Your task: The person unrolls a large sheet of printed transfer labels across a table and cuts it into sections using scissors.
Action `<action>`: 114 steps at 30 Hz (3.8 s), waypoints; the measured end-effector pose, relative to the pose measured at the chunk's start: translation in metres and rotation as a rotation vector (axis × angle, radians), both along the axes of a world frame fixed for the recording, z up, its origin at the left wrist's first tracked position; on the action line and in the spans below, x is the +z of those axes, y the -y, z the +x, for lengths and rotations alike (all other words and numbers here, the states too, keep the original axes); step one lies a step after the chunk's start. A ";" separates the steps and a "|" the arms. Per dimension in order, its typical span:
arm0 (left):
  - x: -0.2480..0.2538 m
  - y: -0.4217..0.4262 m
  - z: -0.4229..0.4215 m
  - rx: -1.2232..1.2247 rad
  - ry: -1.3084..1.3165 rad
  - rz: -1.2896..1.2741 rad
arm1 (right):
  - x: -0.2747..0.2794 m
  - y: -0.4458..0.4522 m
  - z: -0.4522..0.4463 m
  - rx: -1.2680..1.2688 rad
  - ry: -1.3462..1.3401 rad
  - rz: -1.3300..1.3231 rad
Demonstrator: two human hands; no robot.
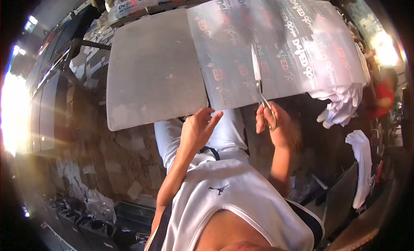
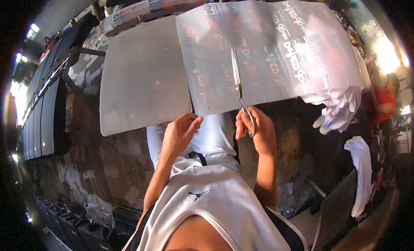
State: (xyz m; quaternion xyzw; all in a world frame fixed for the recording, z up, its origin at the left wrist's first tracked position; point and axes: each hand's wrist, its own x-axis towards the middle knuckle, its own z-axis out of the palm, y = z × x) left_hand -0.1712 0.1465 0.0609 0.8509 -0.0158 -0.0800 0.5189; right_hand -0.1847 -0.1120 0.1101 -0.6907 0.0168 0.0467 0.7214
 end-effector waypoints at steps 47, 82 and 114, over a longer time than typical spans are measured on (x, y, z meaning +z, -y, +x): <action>0.004 -0.010 -0.007 0.114 -0.190 -0.154 | -0.100 -0.015 -0.116 0.261 -0.339 0.138; -0.038 -0.032 0.066 -0.092 0.623 0.844 | -0.118 -0.016 -0.136 0.285 -0.417 0.284; -0.047 -0.032 0.065 -0.166 0.656 0.847 | -0.093 -0.067 -0.098 0.249 -0.376 0.187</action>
